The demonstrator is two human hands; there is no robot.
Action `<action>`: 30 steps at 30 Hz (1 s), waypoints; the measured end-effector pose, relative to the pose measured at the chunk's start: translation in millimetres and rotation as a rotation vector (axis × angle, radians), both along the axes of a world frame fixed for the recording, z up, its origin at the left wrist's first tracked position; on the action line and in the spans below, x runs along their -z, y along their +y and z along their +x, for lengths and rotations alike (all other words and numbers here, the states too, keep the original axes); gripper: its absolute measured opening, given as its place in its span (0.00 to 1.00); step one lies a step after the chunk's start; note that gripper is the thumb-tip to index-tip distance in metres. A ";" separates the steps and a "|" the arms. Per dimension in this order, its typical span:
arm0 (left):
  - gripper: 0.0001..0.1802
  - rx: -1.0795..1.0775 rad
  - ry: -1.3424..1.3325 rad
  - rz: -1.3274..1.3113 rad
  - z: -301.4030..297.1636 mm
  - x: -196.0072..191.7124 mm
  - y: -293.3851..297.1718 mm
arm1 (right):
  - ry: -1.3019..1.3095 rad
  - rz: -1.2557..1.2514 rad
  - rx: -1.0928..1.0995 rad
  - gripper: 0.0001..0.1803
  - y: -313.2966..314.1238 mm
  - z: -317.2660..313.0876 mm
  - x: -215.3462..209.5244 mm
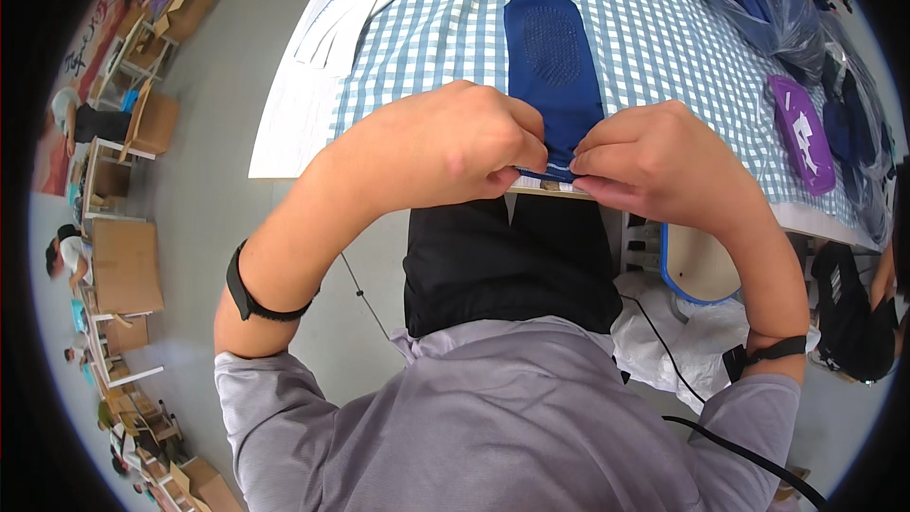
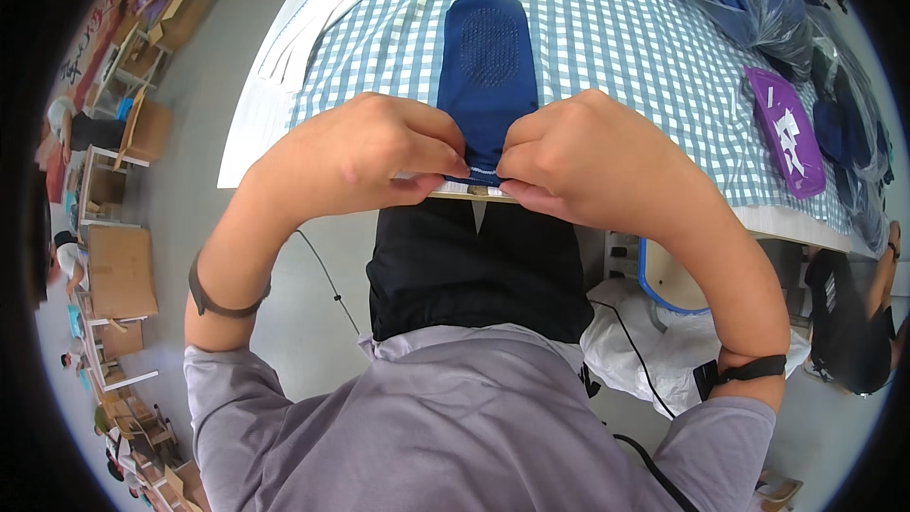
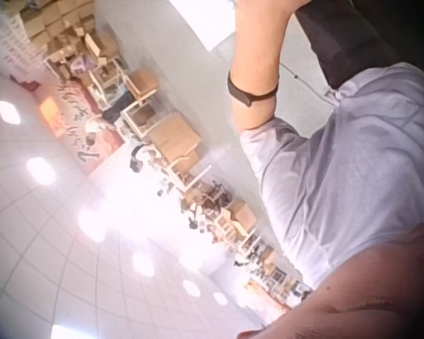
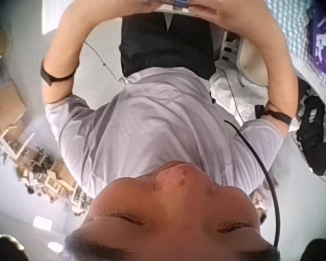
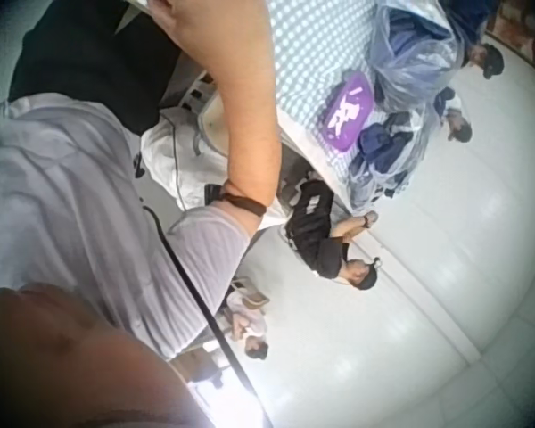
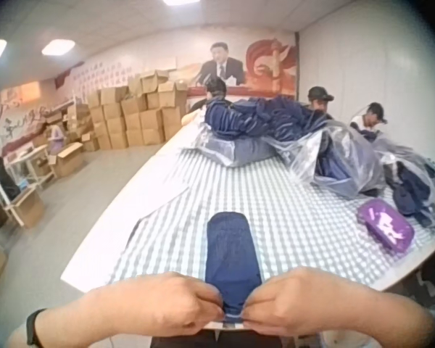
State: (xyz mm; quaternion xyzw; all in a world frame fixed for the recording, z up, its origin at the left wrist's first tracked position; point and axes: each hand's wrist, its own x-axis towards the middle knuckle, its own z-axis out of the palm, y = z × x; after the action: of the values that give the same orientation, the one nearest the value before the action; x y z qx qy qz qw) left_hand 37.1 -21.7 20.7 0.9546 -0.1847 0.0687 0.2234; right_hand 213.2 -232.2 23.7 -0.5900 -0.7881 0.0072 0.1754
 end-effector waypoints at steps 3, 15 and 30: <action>0.12 0.049 -0.045 0.048 1.6 5.3 3.2 | -0.029 -0.026 0.019 0.08 -1.2 -1.1 -0.6; 0.13 0.115 -0.214 0.005 4.1 24.3 7.2 | 0.049 -0.029 0.054 0.08 0.3 -0.6 -1.1; 0.08 -0.303 0.278 -0.491 19.3 8.0 5.0 | 0.252 -0.092 0.110 0.08 21.5 7.9 -1.0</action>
State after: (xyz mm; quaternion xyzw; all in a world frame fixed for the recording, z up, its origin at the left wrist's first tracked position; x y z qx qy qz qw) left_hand 56.4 -16.7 12.7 0.8890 0.0140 0.0124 0.4575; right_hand 221.0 -210.7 24.7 -0.6341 -0.7251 0.1078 0.2460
